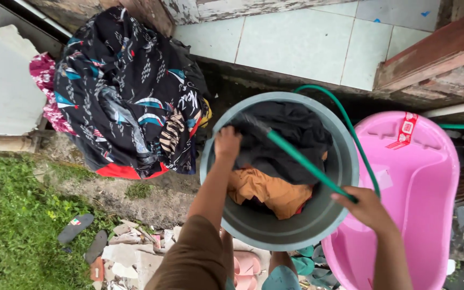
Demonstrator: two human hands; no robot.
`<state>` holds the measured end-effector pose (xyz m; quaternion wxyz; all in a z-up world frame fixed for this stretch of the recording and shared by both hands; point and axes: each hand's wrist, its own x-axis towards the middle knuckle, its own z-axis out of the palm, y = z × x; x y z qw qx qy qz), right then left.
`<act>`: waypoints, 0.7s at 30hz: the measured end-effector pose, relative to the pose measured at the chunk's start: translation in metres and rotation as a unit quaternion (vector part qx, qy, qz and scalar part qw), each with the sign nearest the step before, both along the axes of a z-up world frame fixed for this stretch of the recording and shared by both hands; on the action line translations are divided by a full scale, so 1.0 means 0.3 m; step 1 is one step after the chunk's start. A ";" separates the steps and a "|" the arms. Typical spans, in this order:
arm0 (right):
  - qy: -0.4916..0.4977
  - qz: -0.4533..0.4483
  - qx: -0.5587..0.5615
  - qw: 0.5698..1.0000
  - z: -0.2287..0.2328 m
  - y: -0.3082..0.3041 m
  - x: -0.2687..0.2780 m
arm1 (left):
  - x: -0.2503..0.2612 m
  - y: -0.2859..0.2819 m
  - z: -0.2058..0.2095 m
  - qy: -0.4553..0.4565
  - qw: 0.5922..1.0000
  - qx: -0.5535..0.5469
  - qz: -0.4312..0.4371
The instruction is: Wash several pieces of clothing by hand in a bucket outside.
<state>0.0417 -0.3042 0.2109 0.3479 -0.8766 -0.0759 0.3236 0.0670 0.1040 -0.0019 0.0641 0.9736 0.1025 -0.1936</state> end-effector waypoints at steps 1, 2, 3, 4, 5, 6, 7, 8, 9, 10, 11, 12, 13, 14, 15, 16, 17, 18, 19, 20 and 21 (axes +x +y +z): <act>0.028 -0.012 -0.048 0.998 0.013 -0.011 0.010 | -0.037 -0.019 -0.030 0.000 0.997 0.027 -0.077; 0.055 -0.023 -0.096 0.994 0.026 -0.022 0.020 | -0.073 -0.038 -0.060 0.001 0.987 0.055 -0.153; 0.055 -0.024 -0.096 0.994 -0.003 -0.008 0.022 | -0.080 -0.070 0.033 0.000 0.987 0.055 -0.154; 0.082 0.020 -0.127 0.988 -0.032 0.007 0.025 | -0.087 -0.101 0.124 0.110 0.978 0.030 -0.174; 0.106 0.067 -0.158 0.979 -0.061 0.022 0.042 | -0.083 -0.134 0.214 0.216 0.958 0.005 -0.187; 0.103 0.068 -0.159 0.980 -0.080 0.050 0.032 | -0.060 -0.155 0.216 0.213 0.959 0.005 -0.186; 0.061 0.100 -0.232 0.966 -0.100 0.077 0.017 | -0.045 -0.176 0.218 0.273 0.953 -0.012 -0.129; 0.017 0.131 -0.302 0.944 -0.122 0.106 0.001 | -0.030 -0.196 0.217 0.332 0.940 -0.030 -0.072; 0.019 0.133 -0.303 0.943 -0.137 0.119 -0.024 | -0.023 -0.209 0.188 0.334 0.939 -0.032 -0.071; -0.004 0.086 -0.300 0.950 -0.152 0.133 -0.049 | -0.015 -0.221 0.157 0.227 0.972 -0.053 -0.016; -0.032 0.037 -0.295 0.954 -0.173 0.156 -0.056 | 0.014 -0.222 0.127 0.112 0.990 -0.069 0.041; -0.035 0.039 -0.294 0.954 -0.160 0.169 -0.065 | 0.013 -0.219 0.132 0.110 0.991 -0.069 0.043; -0.030 0.012 -0.280 0.960 -0.146 0.182 -0.084 | 0.003 -0.218 0.135 0.033 0.997 -0.071 -0.015; -0.025 -0.014 -0.265 0.964 -0.134 0.194 -0.103 | -0.007 -0.216 0.138 -0.043 0.994 -0.073 -0.074; -0.024 -0.012 -0.266 0.964 -0.143 0.182 -0.111 | -0.029 -0.203 0.085 -0.042 0.994 -0.074 -0.072; -0.038 -0.044 -0.247 0.967 -0.152 0.169 -0.118 | -0.051 -0.191 0.032 0.038 0.991 -0.124 -0.024; -0.052 -0.079 -0.228 0.969 -0.159 0.156 -0.125 | -0.068 -0.179 -0.018 0.117 0.978 -0.172 0.022; -0.052 -0.079 -0.229 0.969 -0.173 0.135 -0.118 | -0.082 -0.164 -0.040 0.117 0.978 -0.173 0.021; -0.048 -0.085 -0.235 0.967 -0.179 0.105 -0.119 | -0.109 -0.161 -0.058 0.148 0.979 -0.137 0.039; -0.044 -0.090 -0.241 0.965 -0.183 0.073 -0.122 | -0.137 -0.159 -0.075 0.179 0.977 -0.101 0.056; -0.043 -0.088 -0.242 0.965 -0.159 0.077 -0.117 | -0.127 -0.150 -0.087 0.180 0.977 -0.102 0.057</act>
